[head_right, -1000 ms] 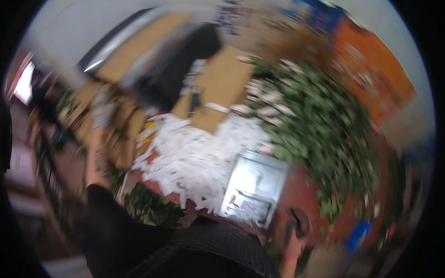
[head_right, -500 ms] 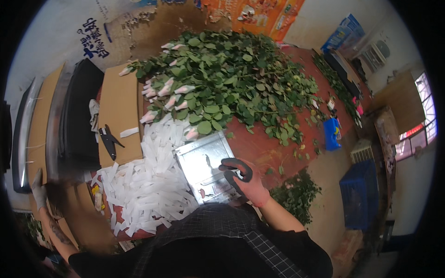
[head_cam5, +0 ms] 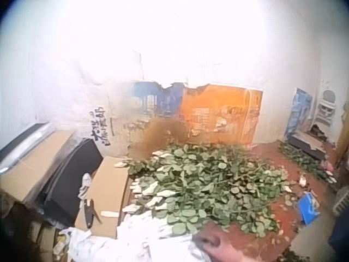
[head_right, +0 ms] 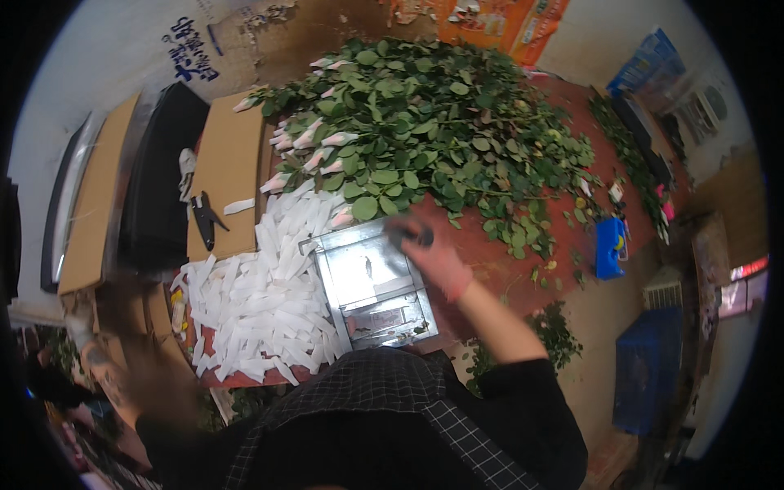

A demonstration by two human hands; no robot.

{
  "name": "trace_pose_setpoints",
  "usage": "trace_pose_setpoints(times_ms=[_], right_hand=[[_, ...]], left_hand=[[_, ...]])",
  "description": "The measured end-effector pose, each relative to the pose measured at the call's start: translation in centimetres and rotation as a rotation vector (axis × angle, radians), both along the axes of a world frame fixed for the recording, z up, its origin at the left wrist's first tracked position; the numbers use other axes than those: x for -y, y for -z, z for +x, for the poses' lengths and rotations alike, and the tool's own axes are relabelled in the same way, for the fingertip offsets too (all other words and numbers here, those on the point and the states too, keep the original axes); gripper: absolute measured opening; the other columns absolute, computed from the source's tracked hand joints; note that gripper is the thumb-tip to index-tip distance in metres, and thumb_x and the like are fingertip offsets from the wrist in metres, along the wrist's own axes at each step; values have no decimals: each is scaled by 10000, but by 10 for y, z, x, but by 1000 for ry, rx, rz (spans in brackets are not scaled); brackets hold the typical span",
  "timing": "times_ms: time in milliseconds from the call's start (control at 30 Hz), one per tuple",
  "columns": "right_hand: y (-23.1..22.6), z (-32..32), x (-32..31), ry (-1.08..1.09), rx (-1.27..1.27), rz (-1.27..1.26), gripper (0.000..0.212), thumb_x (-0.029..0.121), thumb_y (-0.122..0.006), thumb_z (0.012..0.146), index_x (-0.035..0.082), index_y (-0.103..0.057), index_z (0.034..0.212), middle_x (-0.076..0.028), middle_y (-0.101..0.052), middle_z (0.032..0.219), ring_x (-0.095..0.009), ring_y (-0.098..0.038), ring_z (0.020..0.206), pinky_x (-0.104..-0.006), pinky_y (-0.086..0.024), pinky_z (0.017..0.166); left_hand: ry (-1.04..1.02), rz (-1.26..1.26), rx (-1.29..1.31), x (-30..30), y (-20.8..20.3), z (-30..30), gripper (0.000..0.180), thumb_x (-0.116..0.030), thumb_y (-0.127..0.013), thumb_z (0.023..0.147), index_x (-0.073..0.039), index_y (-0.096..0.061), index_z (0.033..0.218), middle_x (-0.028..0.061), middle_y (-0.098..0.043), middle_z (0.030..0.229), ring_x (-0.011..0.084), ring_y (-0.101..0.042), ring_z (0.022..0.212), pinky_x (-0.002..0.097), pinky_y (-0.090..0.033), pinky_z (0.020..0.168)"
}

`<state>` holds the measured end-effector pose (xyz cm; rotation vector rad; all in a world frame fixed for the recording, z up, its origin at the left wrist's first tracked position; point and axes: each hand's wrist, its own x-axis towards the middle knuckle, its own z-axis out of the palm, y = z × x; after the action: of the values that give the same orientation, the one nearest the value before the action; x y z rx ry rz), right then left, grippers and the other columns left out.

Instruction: The person places bundles of roses into protective sleeves and black packaging foam, using a mechanical device on a table to secure the wrap.

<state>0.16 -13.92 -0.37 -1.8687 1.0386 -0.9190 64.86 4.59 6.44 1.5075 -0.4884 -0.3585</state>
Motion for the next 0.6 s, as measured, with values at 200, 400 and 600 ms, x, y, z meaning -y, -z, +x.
trace_pose_setpoints(times_ms=[200,400,600], right_hand=[[30,12,191,97,-704,-517,667,268,-678,704,74,-437,1295,-187,-438,1319,-334,-391,1247,-391,-289,1054],[45,71,287,-231,-1229,-600,825,254,-652,651,67,-325,1385,-207,-378,1358,-383,-324,1291,-496,-234,1068],[73,80,342,-333,-1395,-531,811,309,-619,701,90,-295,1412,-193,-393,1348,-378,-355,1253,-509,-247,1061]], left_hand=[[-7,45,-229,78,22,29,305,-307,-523,914,-82,-587,1110,28,-615,968,134,-571,771,215,-470,625],[-11,219,206,58,22,63,459,-317,-523,928,33,-516,1225,82,-549,1196,186,-538,1024,316,-461,852],[-325,149,492,-17,-48,14,417,-240,-516,938,41,-507,1246,104,-528,1273,175,-525,1117,294,-438,922]])
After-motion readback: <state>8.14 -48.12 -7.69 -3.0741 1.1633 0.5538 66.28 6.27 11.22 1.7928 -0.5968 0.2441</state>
